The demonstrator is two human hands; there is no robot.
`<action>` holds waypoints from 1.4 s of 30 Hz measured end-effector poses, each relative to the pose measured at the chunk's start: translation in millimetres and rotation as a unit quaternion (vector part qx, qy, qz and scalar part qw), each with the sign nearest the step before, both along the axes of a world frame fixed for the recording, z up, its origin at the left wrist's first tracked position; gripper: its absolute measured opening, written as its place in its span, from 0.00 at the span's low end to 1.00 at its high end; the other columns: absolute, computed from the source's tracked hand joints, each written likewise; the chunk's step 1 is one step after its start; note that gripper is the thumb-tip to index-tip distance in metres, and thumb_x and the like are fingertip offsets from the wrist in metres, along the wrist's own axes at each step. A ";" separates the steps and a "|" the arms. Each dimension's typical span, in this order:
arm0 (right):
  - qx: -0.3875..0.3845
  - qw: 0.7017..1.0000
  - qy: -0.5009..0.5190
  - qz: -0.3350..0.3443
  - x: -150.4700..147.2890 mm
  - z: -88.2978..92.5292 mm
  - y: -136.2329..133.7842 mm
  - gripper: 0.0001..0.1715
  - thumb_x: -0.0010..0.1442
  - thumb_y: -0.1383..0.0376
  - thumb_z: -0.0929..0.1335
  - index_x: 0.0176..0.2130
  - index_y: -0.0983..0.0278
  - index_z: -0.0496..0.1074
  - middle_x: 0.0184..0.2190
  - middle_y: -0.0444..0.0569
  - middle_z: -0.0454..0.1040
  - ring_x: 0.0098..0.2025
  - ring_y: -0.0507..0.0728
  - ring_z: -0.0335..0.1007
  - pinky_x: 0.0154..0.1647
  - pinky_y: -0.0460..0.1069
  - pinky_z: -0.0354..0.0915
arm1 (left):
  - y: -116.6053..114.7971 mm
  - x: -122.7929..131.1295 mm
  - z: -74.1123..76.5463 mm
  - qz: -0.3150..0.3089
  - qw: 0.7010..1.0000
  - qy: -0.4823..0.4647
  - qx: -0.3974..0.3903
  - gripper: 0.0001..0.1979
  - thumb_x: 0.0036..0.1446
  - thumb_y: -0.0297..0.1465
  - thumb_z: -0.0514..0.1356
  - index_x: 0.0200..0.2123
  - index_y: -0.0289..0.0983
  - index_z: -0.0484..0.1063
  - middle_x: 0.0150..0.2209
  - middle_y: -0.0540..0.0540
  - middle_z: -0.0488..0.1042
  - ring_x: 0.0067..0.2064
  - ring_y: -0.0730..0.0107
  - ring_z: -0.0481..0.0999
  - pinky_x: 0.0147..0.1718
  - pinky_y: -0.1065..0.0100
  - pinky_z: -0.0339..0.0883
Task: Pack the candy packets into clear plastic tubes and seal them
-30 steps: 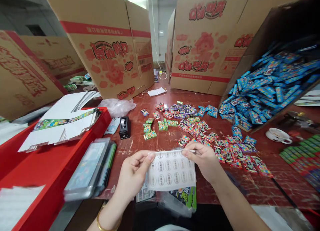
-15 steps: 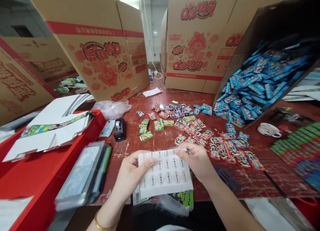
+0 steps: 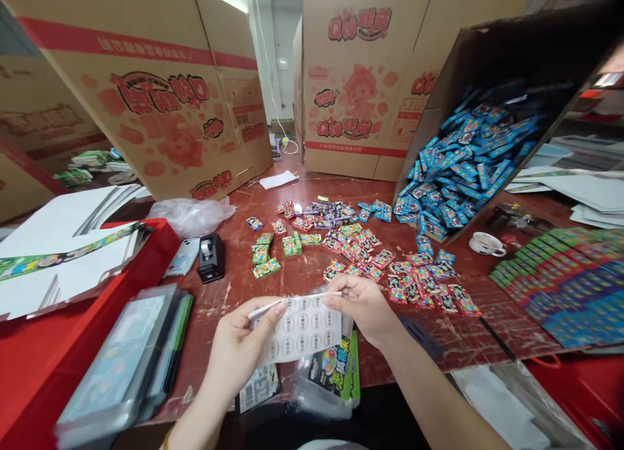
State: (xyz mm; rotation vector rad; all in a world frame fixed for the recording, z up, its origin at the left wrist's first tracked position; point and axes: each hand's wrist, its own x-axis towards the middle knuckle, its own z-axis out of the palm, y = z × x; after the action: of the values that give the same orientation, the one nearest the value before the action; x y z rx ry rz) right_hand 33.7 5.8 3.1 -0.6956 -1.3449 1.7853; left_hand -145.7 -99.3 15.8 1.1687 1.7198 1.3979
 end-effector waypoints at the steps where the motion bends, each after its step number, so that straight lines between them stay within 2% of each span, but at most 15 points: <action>1: -0.009 1.000 0.004 0.006 -0.7 0.1 -0.1 0.14 0.40 0.61 0.77 0.23 0.65 0.71 0.22 0.42 0.70 0.25 0.50 0.65 0.27 0.45 0.62 | -0.3 0.0 -0.6 -0.002 1.000 0.000 -0.001 0.10 0.50 0.37 0.64 0.32 0.38 0.78 0.31 0.48 0.81 0.32 0.69 0.76 0.31 0.75 0.68; 6: -0.036 0.998 -0.043 -0.012 -4.2 -2.3 -1.0 0.18 0.39 0.56 0.76 0.23 0.65 0.71 0.21 0.43 0.72 0.24 0.51 0.66 0.26 0.46 0.62 | -1.0 -1.2 -2.1 0.002 1.000 0.019 0.012 0.09 0.50 0.36 0.64 0.32 0.38 0.79 0.32 0.48 0.81 0.33 0.68 0.77 0.32 0.74 0.69; 11: 0.021 0.993 -0.108 -0.051 -3.1 -7.1 -2.0 0.21 0.45 0.51 0.72 0.21 0.65 0.69 0.17 0.41 0.68 0.20 0.49 0.61 0.22 0.45 0.56 | -1.5 -2.5 -1.4 0.018 0.999 0.027 0.010 0.10 0.49 0.37 0.64 0.30 0.37 0.79 0.30 0.47 0.81 0.31 0.67 0.76 0.29 0.73 0.68; 13: 0.032 0.992 -0.115 -0.043 -0.1 -7.3 -2.5 0.22 0.48 0.50 0.71 0.20 0.66 0.69 0.16 0.41 0.67 0.19 0.49 0.59 0.21 0.45 0.55 | -1.0 -1.3 -0.6 0.021 1.000 0.021 0.004 0.10 0.49 0.38 0.64 0.29 0.36 0.79 0.28 0.47 0.80 0.30 0.67 0.76 0.27 0.73 0.67; 16: 0.008 0.996 -0.091 -0.022 6.4 -7.1 -2.3 0.20 0.45 0.51 0.73 0.23 0.65 0.72 0.19 0.42 0.71 0.22 0.50 0.63 0.23 0.45 0.59 | 2.6 5.0 1.3 0.010 1.000 -0.001 -0.007 0.11 0.48 0.38 0.65 0.28 0.36 0.79 0.26 0.47 0.80 0.27 0.68 0.74 0.25 0.73 0.66; 20: -0.006 0.997 -0.075 -0.027 22.0 -8.8 1.5 0.17 0.41 0.56 0.76 0.24 0.65 0.73 0.20 0.44 0.73 0.23 0.51 0.66 0.25 0.46 0.62 | 14.7 21.7 1.5 -0.045 0.997 -0.053 -0.037 0.12 0.47 0.39 0.65 0.28 0.34 0.79 0.26 0.46 0.79 0.26 0.68 0.73 0.24 0.72 0.66; 24: 0.055 0.987 -0.114 -0.102 54.0 -12.3 7.0 0.12 0.43 0.59 0.74 0.22 0.65 0.73 0.21 0.44 0.73 0.23 0.51 0.65 0.25 0.46 0.61 | 33.4 42.2 -4.7 -0.142 0.982 -0.103 -0.075 0.14 0.50 0.41 0.63 0.28 0.34 0.78 0.25 0.47 0.79 0.25 0.68 0.73 0.25 0.70 0.67; 27: 0.085 0.969 -0.162 -0.168 86.7 -20.3 7.6 0.11 0.47 0.59 0.72 0.22 0.64 0.73 0.19 0.44 0.72 0.23 0.51 0.63 0.23 0.45 0.58 | 49.8 58.7 -12.3 -0.266 0.949 -0.136 -0.098 0.16 0.54 0.42 0.59 0.29 0.35 0.78 0.25 0.47 0.79 0.26 0.67 0.74 0.30 0.67 0.69; 30: 0.044 0.962 -0.179 -0.199 118.7 -34.1 3.0 0.16 0.48 0.56 0.71 0.20 0.65 0.70 0.15 0.41 0.66 0.19 0.49 0.58 0.20 0.44 0.54 | 64.2 76.4 -21.6 -0.349 0.913 -0.162 -0.135 0.16 0.55 0.42 0.58 0.30 0.36 0.79 0.27 0.45 0.79 0.29 0.64 0.75 0.35 0.63 0.70; 33: 0.000 0.963 -0.175 -0.207 144.4 -49.1 -5.9 0.19 0.48 0.54 0.71 0.18 0.65 0.68 0.14 0.40 0.63 0.18 0.48 0.56 0.19 0.44 0.53 | 72.7 91.7 -31.3 -0.374 0.893 -0.156 -0.193 0.16 0.52 0.44 0.60 0.27 0.37 0.79 0.23 0.45 0.78 0.26 0.64 0.75 0.29 0.63 0.70; 36: -0.001 0.965 -0.162 -0.208 162.8 -61.9 -16.0 0.17 0.47 0.57 0.72 0.18 0.65 0.70 0.17 0.43 0.67 0.21 0.50 0.60 0.22 0.45 0.57 | 76.0 101.7 -40.5 -0.395 0.883 -0.112 -0.225 0.17 0.52 0.44 0.60 0.24 0.37 0.78 0.19 0.47 0.75 0.23 0.66 0.72 0.24 0.68 0.68; 39: 0.008 0.969 -0.148 -0.198 174.3 -73.9 -21.7 0.12 0.46 0.61 0.73 0.20 0.66 0.73 0.21 0.45 0.72 0.25 0.52 0.66 0.26 0.46 0.60 | 78.8 109.4 -50.9 -0.411 0.884 -0.048 -0.220 0.17 0.54 0.43 0.58 0.23 0.38 0.77 0.20 0.49 0.74 0.23 0.69 0.70 0.23 0.71 0.65; 42: -0.009 0.965 -0.160 -0.209 180.4 -87.7 -18.8 0.11 0.46 0.60 0.73 0.21 0.65 0.74 0.21 0.45 0.72 0.25 0.52 0.66 0.26 0.47 0.61 | 85.2 118.6 -65.8 -0.408 0.892 -0.002 -0.196 0.17 0.56 0.41 0.56 0.24 0.38 0.76 0.21 0.49 0.74 0.24 0.69 0.69 0.25 0.71 0.64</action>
State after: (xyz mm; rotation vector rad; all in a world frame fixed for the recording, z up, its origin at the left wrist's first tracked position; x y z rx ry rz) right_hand 214.1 -13.0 -84.7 -1.2200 -1.2672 1.3876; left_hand -27.1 -14.2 -50.0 1.3986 1.1762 0.5085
